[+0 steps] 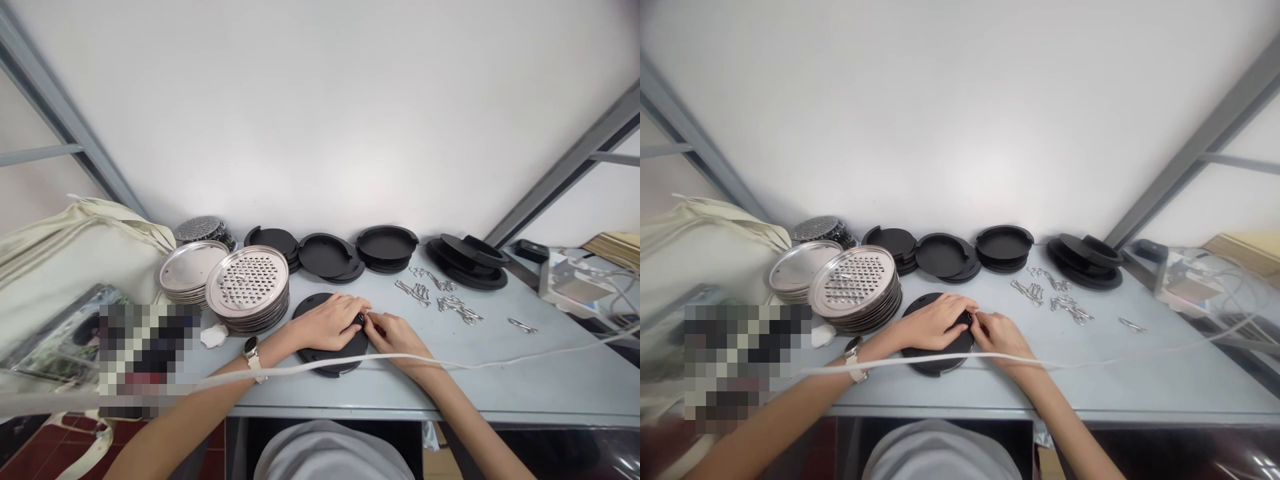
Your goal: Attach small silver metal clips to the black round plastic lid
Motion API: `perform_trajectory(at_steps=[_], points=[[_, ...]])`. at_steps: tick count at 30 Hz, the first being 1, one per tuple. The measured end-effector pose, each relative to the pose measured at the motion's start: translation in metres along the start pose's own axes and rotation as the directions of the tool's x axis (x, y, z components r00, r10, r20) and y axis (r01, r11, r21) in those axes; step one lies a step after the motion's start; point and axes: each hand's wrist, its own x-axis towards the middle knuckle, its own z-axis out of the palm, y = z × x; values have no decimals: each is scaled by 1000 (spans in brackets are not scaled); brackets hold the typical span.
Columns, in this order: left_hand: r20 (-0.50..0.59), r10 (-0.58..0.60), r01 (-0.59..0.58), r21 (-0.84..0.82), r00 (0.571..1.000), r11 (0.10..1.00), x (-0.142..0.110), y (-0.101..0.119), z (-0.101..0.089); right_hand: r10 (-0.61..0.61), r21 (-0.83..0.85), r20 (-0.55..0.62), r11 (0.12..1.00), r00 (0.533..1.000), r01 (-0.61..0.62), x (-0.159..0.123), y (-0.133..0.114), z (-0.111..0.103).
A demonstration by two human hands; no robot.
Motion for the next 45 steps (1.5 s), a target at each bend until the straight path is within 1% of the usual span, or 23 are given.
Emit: perform_trajectory(at_steps=[19,26,35,41,45], points=[[4,19,-19,32,1000,999,0,2,-2,-4,-16,-6,1000,1000,4,-2,-3,-2],[6,3,-3,9,1000,1000,0,1,-1,-38,-24,-2,999,999,38,-1,-3,-3],[14,5,-5,13,1000,1000,0,2,-1,-21,-41,17,999,1000,22,-2,-6,-7],[-5,-4,4,-14,1000,1000,0,3,-2,7,-46,36,999,999,-6,-3,-5,-7],[-27,2,-3,-42,1000,999,-1,2,-2,-10,-41,36,999,999,12,-3,-5,-7]])
